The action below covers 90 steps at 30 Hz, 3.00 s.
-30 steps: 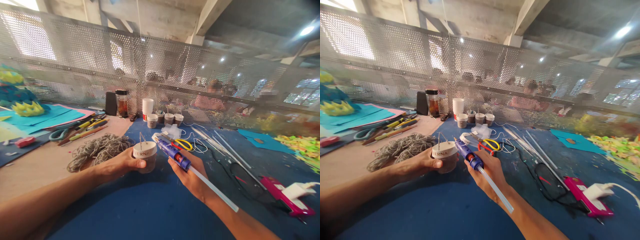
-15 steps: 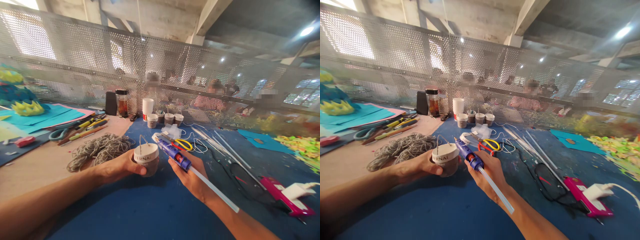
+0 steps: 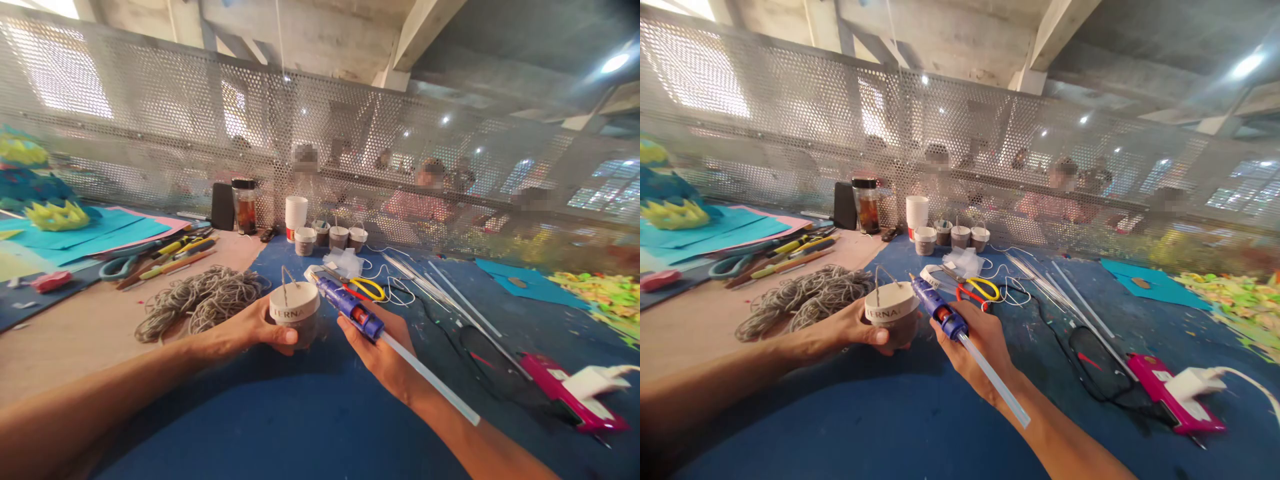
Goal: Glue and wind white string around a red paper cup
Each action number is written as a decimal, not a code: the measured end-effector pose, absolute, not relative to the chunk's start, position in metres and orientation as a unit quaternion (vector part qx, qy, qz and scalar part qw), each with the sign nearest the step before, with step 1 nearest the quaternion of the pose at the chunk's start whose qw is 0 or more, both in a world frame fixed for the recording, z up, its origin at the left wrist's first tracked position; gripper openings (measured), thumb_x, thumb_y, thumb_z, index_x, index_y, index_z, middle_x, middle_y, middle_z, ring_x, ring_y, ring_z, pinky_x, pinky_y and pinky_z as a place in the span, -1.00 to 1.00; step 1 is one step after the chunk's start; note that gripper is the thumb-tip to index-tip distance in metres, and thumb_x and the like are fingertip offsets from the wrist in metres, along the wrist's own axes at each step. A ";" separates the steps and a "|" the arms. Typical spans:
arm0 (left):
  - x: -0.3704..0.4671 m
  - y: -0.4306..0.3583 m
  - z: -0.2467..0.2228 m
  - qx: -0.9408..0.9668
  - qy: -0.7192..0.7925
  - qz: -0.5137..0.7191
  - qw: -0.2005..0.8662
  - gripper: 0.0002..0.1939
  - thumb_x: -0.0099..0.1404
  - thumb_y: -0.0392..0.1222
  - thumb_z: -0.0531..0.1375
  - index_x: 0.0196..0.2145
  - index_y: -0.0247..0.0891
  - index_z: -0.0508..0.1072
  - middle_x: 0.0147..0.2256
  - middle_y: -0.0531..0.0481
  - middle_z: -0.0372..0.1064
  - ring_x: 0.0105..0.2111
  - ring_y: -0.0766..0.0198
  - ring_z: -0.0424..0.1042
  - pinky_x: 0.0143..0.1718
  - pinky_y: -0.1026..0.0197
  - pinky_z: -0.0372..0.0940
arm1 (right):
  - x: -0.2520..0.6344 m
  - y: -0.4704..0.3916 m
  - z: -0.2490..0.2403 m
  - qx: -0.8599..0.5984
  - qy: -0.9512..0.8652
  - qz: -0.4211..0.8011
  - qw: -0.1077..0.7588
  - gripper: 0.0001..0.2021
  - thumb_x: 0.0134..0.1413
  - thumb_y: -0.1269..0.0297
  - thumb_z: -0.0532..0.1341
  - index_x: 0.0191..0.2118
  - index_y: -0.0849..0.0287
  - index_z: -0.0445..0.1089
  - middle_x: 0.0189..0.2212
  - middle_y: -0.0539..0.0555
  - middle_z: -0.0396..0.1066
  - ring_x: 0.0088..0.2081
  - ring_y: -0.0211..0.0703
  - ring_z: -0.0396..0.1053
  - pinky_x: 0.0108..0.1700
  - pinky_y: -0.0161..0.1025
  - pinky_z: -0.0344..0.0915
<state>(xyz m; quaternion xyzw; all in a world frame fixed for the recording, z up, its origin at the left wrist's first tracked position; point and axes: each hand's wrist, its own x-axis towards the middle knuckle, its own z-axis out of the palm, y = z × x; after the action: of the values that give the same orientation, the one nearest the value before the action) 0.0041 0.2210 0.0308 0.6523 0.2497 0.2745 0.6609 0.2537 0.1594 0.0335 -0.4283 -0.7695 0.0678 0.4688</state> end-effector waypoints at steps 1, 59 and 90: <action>0.003 0.221 0.032 0.651 0.267 0.260 0.661 -0.33 0.11 -0.03 0.42 0.11 -0.24 0.31 -0.28 -0.10 0.49 -0.26 0.04 0.52 -0.29 0.11 0.41 | 0.252 0.159 0.034 -0.433 -0.765 0.068 0.471 -0.75 0.26 0.21 0.22 0.01 0.11 0.47 -0.29 0.08 0.53 -0.28 -0.09 0.50 -0.18 -0.17 0.48; 0.004 0.225 0.027 0.443 0.197 0.212 0.849 -0.51 0.46 0.04 -0.01 0.22 -0.23 0.31 0.15 -0.28 0.34 0.04 -0.22 0.43 -0.02 -0.12 0.38 | 0.247 0.154 0.034 -0.505 -0.711 0.177 0.456 -0.72 0.27 0.05 0.20 -0.27 0.15 0.51 -0.64 -0.06 0.45 -0.58 -0.24 0.47 -0.46 -0.36 0.40; -0.005 0.235 0.017 0.379 0.170 0.283 0.864 -0.57 0.39 -0.10 0.21 0.16 -0.27 0.41 -0.01 -0.21 0.47 -0.12 0.15 0.47 -0.14 0.17 0.38 | 0.247 0.150 0.043 -0.495 -0.687 0.239 0.475 -0.66 0.27 0.02 0.18 -0.14 0.18 0.54 -0.60 -0.04 0.46 -0.55 -0.23 0.46 -0.41 -0.33 0.43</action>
<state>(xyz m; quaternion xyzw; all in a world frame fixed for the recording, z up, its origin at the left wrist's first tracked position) -0.0052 0.2346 0.0174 0.3793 0.1704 0.2826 0.8644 0.2469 0.1504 0.0425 -0.4951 -0.6873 0.2389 0.4747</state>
